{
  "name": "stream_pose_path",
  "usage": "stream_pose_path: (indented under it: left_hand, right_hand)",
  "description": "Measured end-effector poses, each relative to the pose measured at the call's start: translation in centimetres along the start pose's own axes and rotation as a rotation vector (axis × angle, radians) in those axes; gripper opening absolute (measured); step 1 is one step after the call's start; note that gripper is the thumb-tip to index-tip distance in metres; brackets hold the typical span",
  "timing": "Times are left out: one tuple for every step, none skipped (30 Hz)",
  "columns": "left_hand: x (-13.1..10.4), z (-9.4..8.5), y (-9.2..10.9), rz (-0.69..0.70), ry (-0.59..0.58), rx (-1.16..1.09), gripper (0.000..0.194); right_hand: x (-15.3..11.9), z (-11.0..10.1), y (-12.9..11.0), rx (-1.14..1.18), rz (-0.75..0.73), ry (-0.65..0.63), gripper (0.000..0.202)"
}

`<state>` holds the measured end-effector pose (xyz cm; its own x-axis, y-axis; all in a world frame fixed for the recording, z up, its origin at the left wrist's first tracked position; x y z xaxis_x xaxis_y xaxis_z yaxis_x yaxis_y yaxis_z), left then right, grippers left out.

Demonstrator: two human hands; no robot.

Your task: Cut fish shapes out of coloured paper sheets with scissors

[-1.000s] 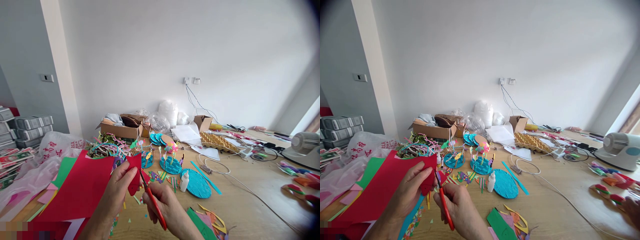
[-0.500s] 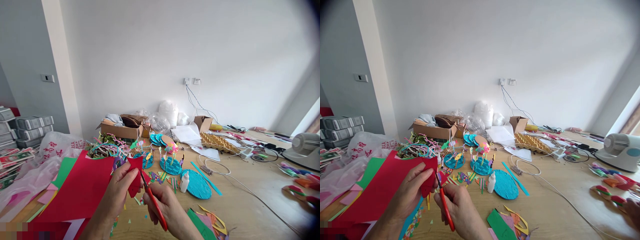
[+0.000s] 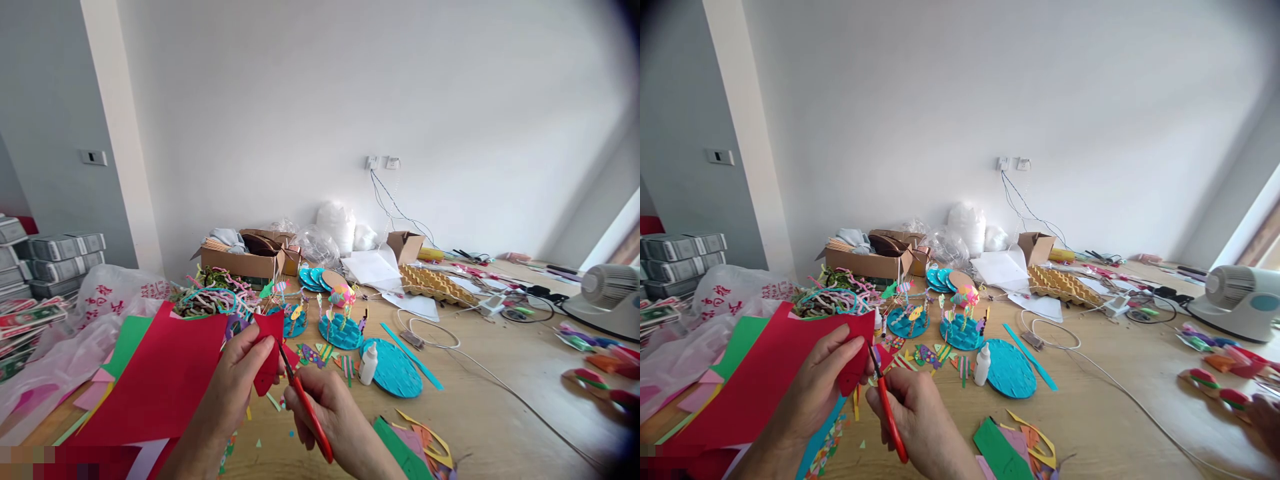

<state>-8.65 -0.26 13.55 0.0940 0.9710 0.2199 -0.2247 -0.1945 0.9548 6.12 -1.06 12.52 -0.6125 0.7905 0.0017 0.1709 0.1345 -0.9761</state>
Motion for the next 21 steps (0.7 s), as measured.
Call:
stream_pose_path:
  left_hand:
    - [-0.02,0.02,0.01,-0.001,-0.005,0.002,0.021]
    - [-0.04,0.04,0.03,-0.005,-0.012,0.005,0.021]
    - [-0.06,0.06,0.05,-0.009,-0.017,0.005,0.021]
    - [-0.08,0.07,0.07,-0.01,-0.021,0.006,0.021]
    - [-0.09,0.07,0.06,-0.011,-0.025,0.007,0.021]
    - [-0.1,0.05,0.03,-0.01,-0.027,0.004,0.021]
    - [-0.09,0.02,-0.02,-0.009,-0.029,-0.003,0.021]
    - [-0.07,-0.03,-0.09,-0.008,-0.026,-0.013,0.02]
    - [-0.06,-0.08,-0.16,-0.009,-0.021,-0.025,0.019]
    - [-0.04,-0.12,-0.21,-0.015,-0.018,-0.036,0.018]
    - [-0.03,-0.15,-0.23,-0.021,-0.014,-0.046,0.018]
    - [-0.03,-0.15,-0.21,-0.027,-0.012,-0.054,0.017]
    - [-0.04,-0.13,-0.15,-0.033,-0.011,-0.058,0.017]
    - [-0.05,-0.08,-0.05,-0.035,-0.01,-0.063,0.017]
    - [-0.06,-0.01,0.07,-0.035,-0.009,-0.069,0.016]
    - [-0.07,0.08,0.19,-0.035,-0.006,-0.073,0.016]
    - [-0.09,0.17,0.29,-0.036,0.0,-0.076,0.016]
    - [-0.1,0.26,0.36,-0.039,0.004,-0.079,0.017]
    - [-0.11,0.33,0.4,-0.041,0.007,-0.083,0.018]
    - [-0.11,0.38,0.4,-0.038,0.009,-0.087,0.019]
    - [-0.1,0.4,0.37,-0.031,0.008,-0.088,0.02]
  right_hand:
    - [0.0,-0.02,0.01,0.005,-0.004,0.0,0.032]
    - [-0.01,-0.03,0.0,0.007,-0.007,-0.002,0.032]
    - [-0.02,-0.04,-0.01,0.007,-0.008,-0.003,0.033]
    - [-0.04,-0.06,-0.02,0.007,-0.007,-0.005,0.033]
    - [-0.05,-0.07,-0.03,0.005,-0.006,-0.005,0.033]
    - [-0.06,-0.08,-0.04,0.003,-0.006,-0.003,0.033]
    - [-0.07,-0.08,-0.03,0.001,-0.006,-0.002,0.032]
    - [-0.07,-0.09,-0.02,0.0,-0.007,-0.004,0.031]
    - [-0.08,-0.09,0.0,0.001,-0.007,-0.005,0.031]
    - [-0.08,-0.1,0.01,0.002,-0.007,-0.008,0.031]
    - [-0.09,-0.1,0.02,0.004,-0.007,-0.011,0.032]
    - [-0.09,-0.12,0.02,0.009,-0.006,-0.013,0.032]
    - [-0.09,-0.13,0.01,0.012,-0.006,-0.014,0.033]
    - [-0.08,-0.14,-0.01,0.016,-0.005,-0.017,0.034]
    - [-0.07,-0.15,-0.04,0.018,-0.005,-0.018,0.034]
    - [-0.06,-0.16,-0.06,0.019,-0.004,-0.017,0.035]
    - [-0.04,-0.16,-0.08,0.015,-0.004,-0.015,0.035]
    - [-0.02,-0.17,-0.09,0.009,-0.003,-0.013,0.036]
    - [0.0,-0.18,-0.09,0.002,-0.002,-0.012,0.037]
    - [0.02,-0.19,-0.08,-0.003,-0.001,-0.01,0.037]
    - [0.03,-0.19,-0.05,-0.007,0.0,-0.01,0.037]
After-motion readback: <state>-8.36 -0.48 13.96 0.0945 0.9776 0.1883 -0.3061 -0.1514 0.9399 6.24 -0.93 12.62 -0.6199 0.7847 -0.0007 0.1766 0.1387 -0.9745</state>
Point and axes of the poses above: each hand's wrist, its own x-axis towards the middle knuckle, its own z-axis out of the palm, y = z × x, the point moved 1 cm from there along x, towards the middle knuckle, and after that the axes turned 9 degrees about -y, right-handed, at the moved point
